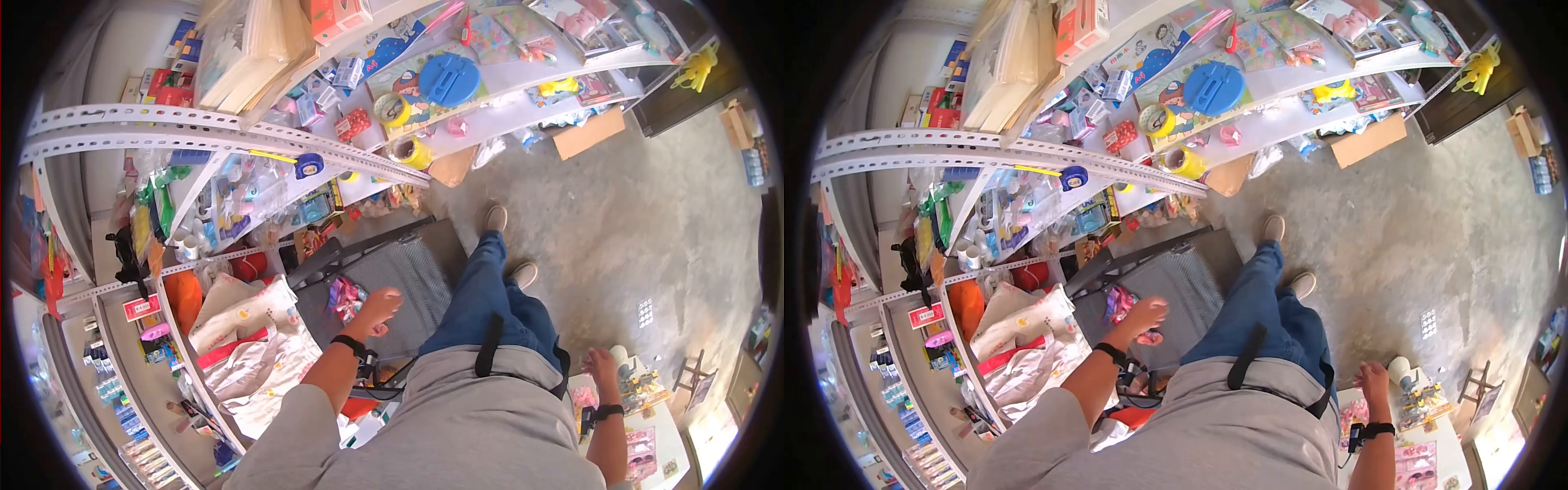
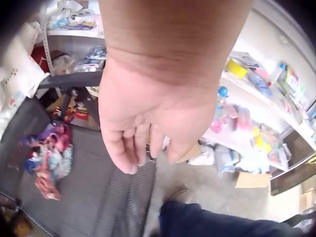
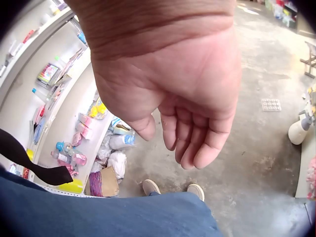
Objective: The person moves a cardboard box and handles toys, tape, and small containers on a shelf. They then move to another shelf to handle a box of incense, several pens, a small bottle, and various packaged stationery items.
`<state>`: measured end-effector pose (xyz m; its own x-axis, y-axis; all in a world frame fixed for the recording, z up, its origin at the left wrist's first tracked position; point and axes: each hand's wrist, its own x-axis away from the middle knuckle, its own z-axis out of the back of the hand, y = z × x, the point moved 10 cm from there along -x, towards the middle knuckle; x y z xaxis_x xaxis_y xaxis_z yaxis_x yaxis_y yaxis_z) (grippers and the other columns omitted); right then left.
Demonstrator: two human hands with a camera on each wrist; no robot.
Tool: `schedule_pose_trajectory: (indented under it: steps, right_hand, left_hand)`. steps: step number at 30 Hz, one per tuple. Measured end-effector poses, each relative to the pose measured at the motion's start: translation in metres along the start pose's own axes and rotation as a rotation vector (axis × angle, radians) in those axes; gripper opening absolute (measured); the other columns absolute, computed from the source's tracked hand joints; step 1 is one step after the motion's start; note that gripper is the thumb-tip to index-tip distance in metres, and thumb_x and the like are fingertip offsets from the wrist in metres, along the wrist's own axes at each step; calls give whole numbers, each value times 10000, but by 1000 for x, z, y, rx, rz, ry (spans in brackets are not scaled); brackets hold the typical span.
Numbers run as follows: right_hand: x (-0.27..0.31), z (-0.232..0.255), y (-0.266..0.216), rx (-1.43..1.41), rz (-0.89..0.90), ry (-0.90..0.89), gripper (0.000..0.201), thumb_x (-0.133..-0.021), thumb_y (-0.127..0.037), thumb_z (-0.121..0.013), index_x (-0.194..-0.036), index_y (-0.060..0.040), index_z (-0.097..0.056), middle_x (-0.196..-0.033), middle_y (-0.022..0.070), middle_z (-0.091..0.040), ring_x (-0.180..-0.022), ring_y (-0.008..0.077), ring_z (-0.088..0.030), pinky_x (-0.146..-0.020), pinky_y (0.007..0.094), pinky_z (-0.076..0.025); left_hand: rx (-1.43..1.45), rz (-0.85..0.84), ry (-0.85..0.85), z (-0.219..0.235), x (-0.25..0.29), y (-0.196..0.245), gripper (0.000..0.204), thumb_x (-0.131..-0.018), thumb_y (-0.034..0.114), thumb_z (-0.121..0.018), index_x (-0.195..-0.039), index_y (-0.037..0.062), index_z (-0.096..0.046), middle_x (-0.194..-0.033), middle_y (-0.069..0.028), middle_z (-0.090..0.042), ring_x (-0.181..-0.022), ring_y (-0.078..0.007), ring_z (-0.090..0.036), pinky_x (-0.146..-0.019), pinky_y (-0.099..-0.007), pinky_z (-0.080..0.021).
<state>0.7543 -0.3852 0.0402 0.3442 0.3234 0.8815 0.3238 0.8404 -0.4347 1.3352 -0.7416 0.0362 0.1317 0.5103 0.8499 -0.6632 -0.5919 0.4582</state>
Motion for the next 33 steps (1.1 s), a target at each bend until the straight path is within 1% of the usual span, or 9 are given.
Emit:
schedule_pose_trajectory:
  steps: [1, 6, 9, 12, 17, 20, 26, 29, 33]
  right_hand:
    - [0, -1, 1, -30, 6, -16, 262, -970, -247, -638, -1039, 7, -639, -799, 126, -689, -642, 201, -683, -531, 318, -550]
    - [12, 2, 9, -18, 26, 58, 213, -972, -207, -629, -959, 6, -631, -753, 103, -659, -570, 191, -642, -500, 317, -522]
    - [13, 6, 32, -158, 45, 52, 180, -973, -162, -622, -906, 6, -614, -695, 89, -620, -508, 191, -607, -446, 336, -491]
    - [18, 15, 56, -84, 59, 79, 192, -957, -171, -628, -904, 13, -622, -663, 93, -614, -499, 209, -627, -456, 343, -524]
    - [18, 32, 100, -128, 27, 126, 222, -933, -173, -635, -831, 23, -618, -635, 116, -604, -495, 242, -642, -448, 363, -533]
    - [15, 39, 111, -133, -9, 133, 223, -926, -162, -643, -829, 36, -612, -686, 170, -656, -492, 256, -646, -443, 371, -539]
    - [14, 40, 77, -126, -3, 124, 211, -919, -155, -642, -953, 53, -646, -731, 185, -678, -513, 259, -659, -465, 361, -556]
    - [15, 38, 50, -98, 41, 99, 227, -919, -162, -639, -988, 54, -650, -754, 180, -686, -539, 258, -670, -484, 358, -566]
    - [12, 41, 37, -75, 85, 92, 238, -918, -171, -640, -987, 56, -656, -779, 174, -693, -574, 256, -686, -504, 359, -577]
  left_hand:
    - [16, -76, -41, -20, -6, 27, 328, -938, 278, -682, -1160, 37, -678, -820, -105, -674, -636, -194, -637, -613, -338, -538]
    - [-332, -337, -114, -96, 8, 144, 377, -962, 273, -684, -1254, 38, -644, -1140, -122, -726, -1074, -225, -687, -916, -371, -542]
    - [-273, -377, -174, -114, -2, 140, 340, -947, 267, -669, -1221, 64, -674, -1156, -162, -731, -1112, -288, -687, -956, -396, -525]
    - [-519, -350, -151, -99, -1, 135, 335, -962, 298, -667, -1204, 66, -681, -1161, -119, -720, -1072, -264, -690, -940, -383, -527]
    - [-967, -653, -225, -57, -105, 14, 258, -958, 274, -626, -979, 33, -714, -936, -116, -723, -806, -251, -685, -732, -394, -544]
    - [-396, -174, -26, -14, -55, 43, 352, -907, 333, -627, -826, -2, -697, -801, -172, -696, -723, -353, -668, -686, -482, -505]
    - [-372, -230, -56, -40, -55, 70, 332, -905, 336, -656, -973, 20, -729, -819, -147, -710, -759, -306, -693, -707, -446, -524]
    - [-320, -448, -18, -72, -24, 114, 341, -899, 342, -669, -1032, 34, -730, -856, -137, -725, -776, -290, -699, -727, -426, -536]
    - [-355, -356, -53, -102, 4, 132, 318, -898, 316, -673, -1066, 54, -737, -922, -125, -740, -813, -276, -708, -753, -413, -547]
